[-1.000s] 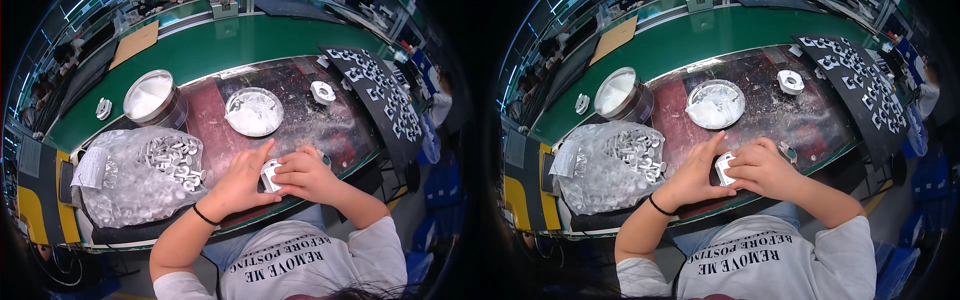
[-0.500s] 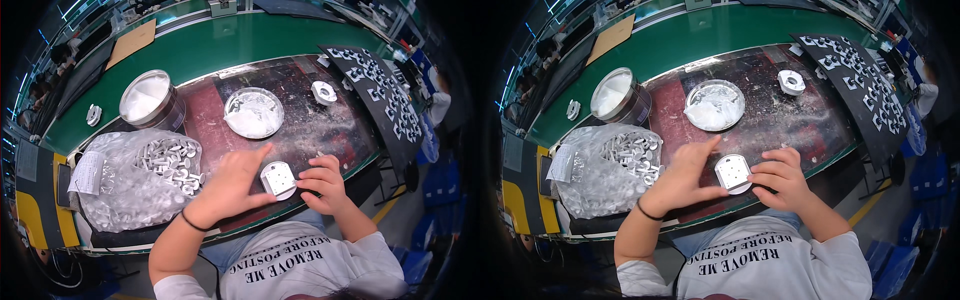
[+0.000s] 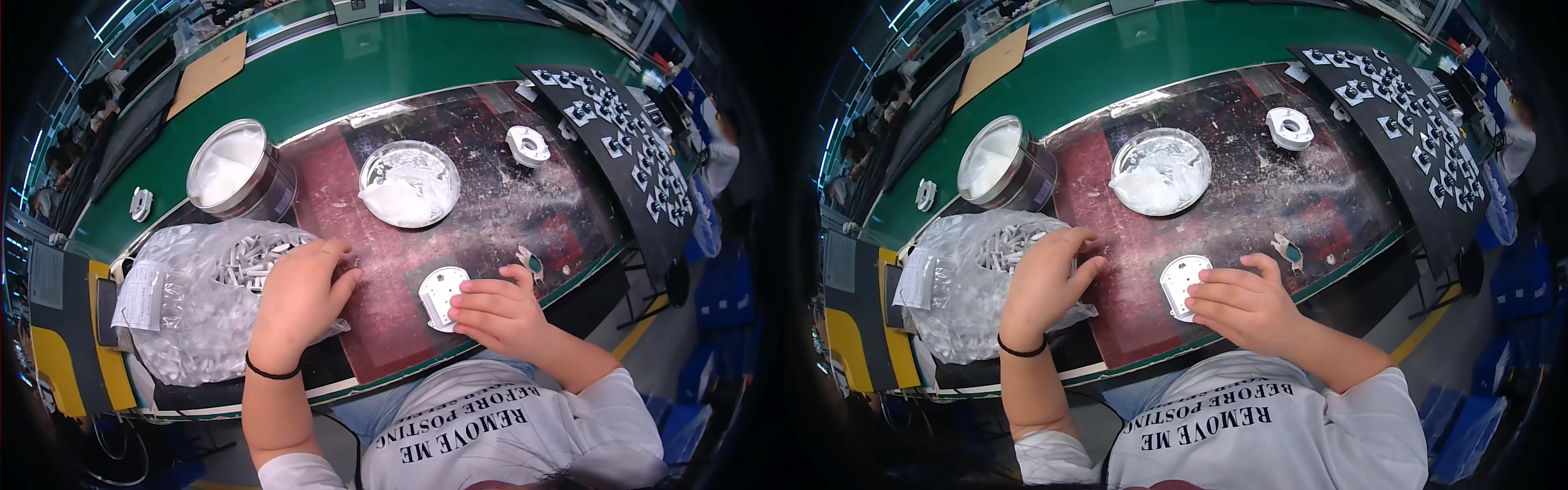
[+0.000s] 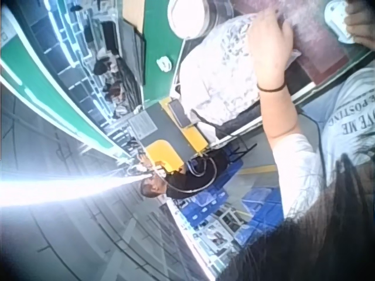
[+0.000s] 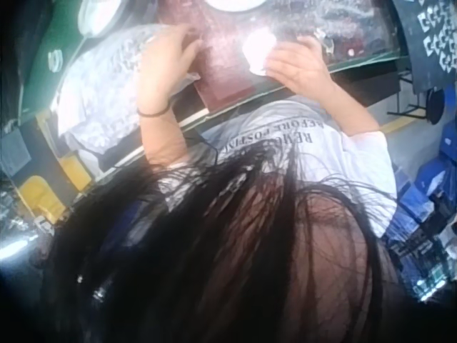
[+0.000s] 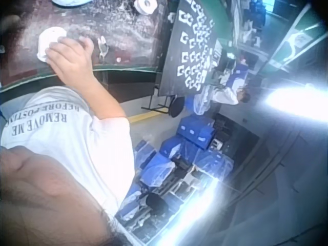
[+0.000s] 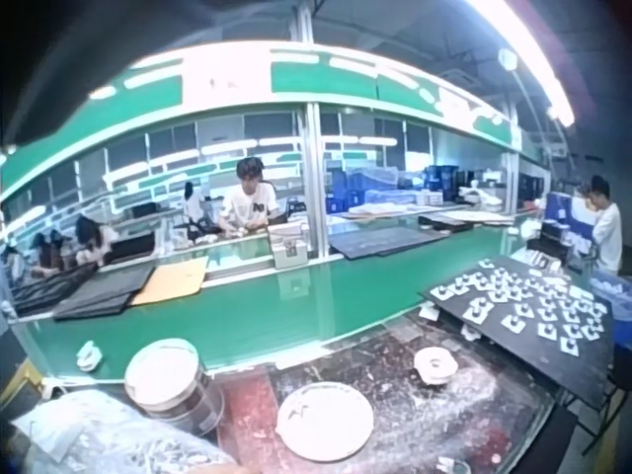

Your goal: The person repeatedly picks small white cylindrical parts from a plastic bag, applies a white substance to their ends using a small stick, and inserts them into holes on a white square base. The person then places the assembled units onto a black tray. This process is repeated continuously throughout the clip.

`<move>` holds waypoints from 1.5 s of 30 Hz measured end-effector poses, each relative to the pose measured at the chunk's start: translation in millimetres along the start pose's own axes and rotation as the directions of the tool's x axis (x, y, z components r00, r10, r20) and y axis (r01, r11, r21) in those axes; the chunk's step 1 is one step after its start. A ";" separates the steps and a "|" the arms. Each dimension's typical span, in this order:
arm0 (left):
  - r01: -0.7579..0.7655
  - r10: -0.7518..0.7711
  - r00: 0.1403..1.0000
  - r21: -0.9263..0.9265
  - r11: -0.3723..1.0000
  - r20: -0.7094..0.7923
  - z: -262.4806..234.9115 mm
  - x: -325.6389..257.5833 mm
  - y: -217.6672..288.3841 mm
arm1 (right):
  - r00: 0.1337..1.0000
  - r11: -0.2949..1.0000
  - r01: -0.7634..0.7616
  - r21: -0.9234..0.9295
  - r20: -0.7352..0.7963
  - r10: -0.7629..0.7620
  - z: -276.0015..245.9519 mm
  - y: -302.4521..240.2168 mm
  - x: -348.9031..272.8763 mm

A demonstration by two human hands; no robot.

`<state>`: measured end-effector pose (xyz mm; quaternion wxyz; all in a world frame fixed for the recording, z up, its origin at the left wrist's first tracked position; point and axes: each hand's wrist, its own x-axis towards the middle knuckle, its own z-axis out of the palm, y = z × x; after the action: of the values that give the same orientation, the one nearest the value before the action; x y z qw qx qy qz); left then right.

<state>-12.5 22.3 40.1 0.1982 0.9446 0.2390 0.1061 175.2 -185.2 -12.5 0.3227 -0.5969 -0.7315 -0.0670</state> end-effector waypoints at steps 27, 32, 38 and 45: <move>0.080 -0.106 0.983 0.170 0.982 0.149 -20.5 -15.6 -22.5 | 0.927 0.976 -0.159 0.151 -0.318 0.200 -24.3 23.6 -18.4; 0.019 -0.032 0.998 0.202 0.979 0.059 -15.6 -9.8 -18.1 | 0.920 0.974 -0.155 0.164 -0.334 0.203 -25.8 24.3 -19.5; -0.219 0.208 0.975 -0.181 0.959 -0.078 -2.6 11.8 -5.5 | 0.989 0.968 0.085 0.238 -0.141 -0.053 -37.4 37.3 41.4; -0.305 0.202 0.952 -0.682 0.665 -0.230 30.9 7.7 15.3 | 0.947 0.880 0.272 0.389 0.054 -0.317 -11.7 47.1 100.7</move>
<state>9.5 3.8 19.7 0.5130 0.8094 0.0585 0.2798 215.0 -94.2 38.7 0.3741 -0.4085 -0.8303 0.0610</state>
